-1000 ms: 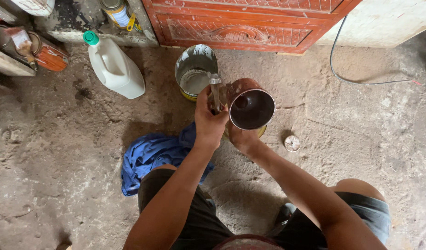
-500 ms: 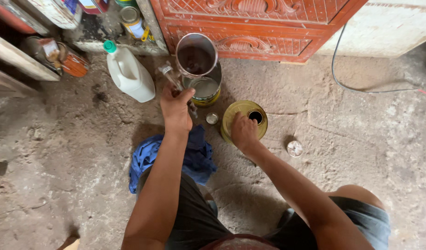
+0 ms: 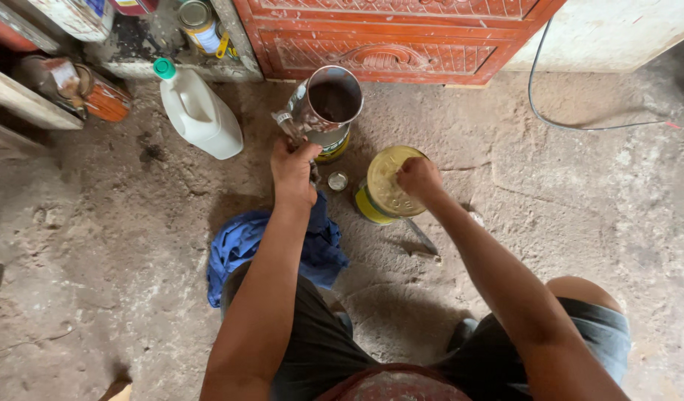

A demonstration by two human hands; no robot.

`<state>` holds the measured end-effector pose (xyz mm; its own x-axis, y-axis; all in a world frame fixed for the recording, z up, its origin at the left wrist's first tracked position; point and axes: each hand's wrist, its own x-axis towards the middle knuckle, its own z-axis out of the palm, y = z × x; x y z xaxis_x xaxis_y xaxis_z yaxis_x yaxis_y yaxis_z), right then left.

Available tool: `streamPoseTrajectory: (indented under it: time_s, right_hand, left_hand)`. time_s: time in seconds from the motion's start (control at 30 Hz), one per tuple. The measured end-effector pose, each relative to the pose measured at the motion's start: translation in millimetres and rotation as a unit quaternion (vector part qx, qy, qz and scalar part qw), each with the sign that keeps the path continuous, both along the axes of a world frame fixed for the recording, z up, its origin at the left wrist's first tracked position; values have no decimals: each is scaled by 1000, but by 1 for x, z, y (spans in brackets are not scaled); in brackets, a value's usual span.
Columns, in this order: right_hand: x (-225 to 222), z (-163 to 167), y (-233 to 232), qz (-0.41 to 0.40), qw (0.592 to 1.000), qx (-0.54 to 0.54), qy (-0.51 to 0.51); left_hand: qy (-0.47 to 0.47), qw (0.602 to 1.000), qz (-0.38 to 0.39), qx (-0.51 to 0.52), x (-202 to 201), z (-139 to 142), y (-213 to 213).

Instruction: The person takes paint cans and a thinner jug from a shelf, sits on the floor, wipes their hands with a blue cloth, opens a paint can, and pours liquid into a spray gun cup. They attach the air hose, test the spray gun, wipe a wooden cabinet door with the cloth, and spray paint the cabinet.

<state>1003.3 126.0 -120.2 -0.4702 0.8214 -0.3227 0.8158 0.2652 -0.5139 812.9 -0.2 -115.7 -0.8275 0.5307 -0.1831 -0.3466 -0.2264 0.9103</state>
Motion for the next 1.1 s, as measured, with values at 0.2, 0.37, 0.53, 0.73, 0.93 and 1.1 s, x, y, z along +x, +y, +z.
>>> streamPoseTrajectory:
  time_s: [0.2,0.37,0.53,0.73,0.93,1.1]
  right_hand:
    - [36,-2,37,114,992,28,36]
    - [65,13,63,218,960,172,-34]
    - [82,12,70,278,936,210,-37]
    - [109,2,67,263,940,209,-60]
    - [125,-16,21,228,912,339,-30]
    - [122,-27,9,207,870,448,-23]
  left_hand:
    - [-82,995,-43,-40,18,-23,15]
    - [-115,986,-118,-8,45,-42,31]
    - [-117,981,-151,-10,63,-44,45]
    - [-109,981,-155,-37,76,-52,59]
    - [-143,975,-166,-41,87,-61,71]
    - [-193,966,-165,-47,93,-65,70]
